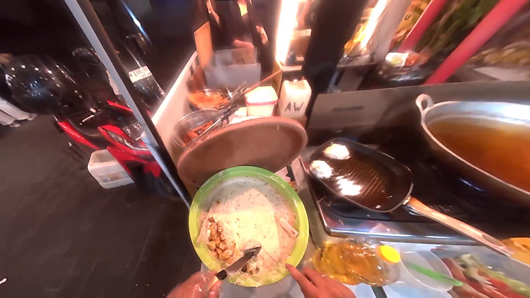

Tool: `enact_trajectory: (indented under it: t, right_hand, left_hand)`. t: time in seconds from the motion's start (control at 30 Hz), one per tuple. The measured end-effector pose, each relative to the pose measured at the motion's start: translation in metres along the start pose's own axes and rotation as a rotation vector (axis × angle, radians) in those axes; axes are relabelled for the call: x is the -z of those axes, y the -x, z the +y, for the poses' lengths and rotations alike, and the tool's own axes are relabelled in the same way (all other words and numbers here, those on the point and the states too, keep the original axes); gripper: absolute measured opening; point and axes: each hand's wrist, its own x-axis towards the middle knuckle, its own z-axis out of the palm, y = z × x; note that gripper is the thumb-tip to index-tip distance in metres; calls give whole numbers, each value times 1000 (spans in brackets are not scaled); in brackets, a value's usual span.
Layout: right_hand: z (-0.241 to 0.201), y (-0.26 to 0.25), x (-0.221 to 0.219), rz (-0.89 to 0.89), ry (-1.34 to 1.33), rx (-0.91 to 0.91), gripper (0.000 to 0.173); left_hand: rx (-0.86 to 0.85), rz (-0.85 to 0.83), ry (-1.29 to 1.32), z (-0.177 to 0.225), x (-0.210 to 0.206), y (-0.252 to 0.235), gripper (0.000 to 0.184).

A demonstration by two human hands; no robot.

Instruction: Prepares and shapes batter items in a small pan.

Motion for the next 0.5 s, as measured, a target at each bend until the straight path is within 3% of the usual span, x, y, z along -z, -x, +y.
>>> enact_trajectory:
  t: [0.13,0.3,0.5]
  right_hand:
    - [-1,-6,24,-129,-12,-54,34]
    - [-13,-33,57,-598,47,-263,34]
    - [-39,-71,63,-649,216,-259,19]
  left_hand:
    - [17,-33,-15,-5,1,2,45]
    - [77,-32,-45,-6,2,3,44]
    - [137,-80,-109,1,6,2,46]
